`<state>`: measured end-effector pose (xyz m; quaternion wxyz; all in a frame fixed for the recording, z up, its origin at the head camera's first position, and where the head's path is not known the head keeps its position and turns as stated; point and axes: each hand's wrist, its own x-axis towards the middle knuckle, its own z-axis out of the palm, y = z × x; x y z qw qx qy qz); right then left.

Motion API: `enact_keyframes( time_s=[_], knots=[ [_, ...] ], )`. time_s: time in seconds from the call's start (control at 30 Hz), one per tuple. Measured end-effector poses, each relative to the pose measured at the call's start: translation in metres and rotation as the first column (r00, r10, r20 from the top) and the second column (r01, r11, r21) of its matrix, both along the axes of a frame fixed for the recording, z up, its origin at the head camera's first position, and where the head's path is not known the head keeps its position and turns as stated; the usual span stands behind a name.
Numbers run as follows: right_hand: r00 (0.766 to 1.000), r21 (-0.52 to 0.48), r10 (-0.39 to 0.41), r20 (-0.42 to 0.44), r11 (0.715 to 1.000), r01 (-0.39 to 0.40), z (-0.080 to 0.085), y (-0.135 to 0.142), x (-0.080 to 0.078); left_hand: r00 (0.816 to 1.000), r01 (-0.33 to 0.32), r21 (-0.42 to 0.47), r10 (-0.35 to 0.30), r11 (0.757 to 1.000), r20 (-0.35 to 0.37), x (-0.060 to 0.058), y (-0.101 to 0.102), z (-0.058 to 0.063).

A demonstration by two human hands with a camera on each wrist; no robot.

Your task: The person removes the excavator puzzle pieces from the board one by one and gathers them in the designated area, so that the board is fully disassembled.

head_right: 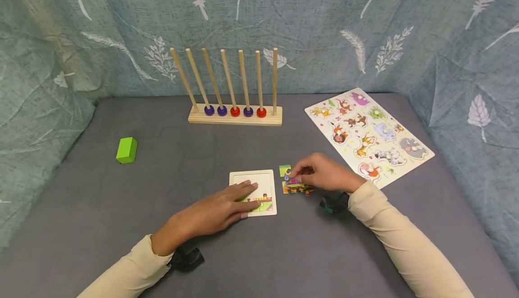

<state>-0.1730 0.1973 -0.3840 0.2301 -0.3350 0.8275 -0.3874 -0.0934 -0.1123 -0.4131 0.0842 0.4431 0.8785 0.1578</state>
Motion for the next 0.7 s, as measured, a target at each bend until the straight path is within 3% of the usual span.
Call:
enact_keyframes(
  time_s=[0.27, 0.47, 0.7],
  knots=[
    [0.999, 0.071, -0.029, -0.014, 0.997, 0.03, 0.003, 0.013, -0.002, 0.999, -0.025, 0.092, 0.023, 0.995, 0.027, -0.002, -0.004, -0.001],
    [0.999, 0.071, -0.043, -0.034, 0.996, 0.046, 0.004, 0.021, -0.002, 0.999, -0.035, 0.13, 0.033, 0.991, 0.014, -0.005, -0.014, -0.001],
    [0.996, 0.091, -0.079, -0.041, 0.992, 0.082, 0.003, 0.032, -0.001, 0.995, -0.088, 0.183, 0.078, 0.979, 0.065, -0.006, -0.028, 0.004]
  ],
)
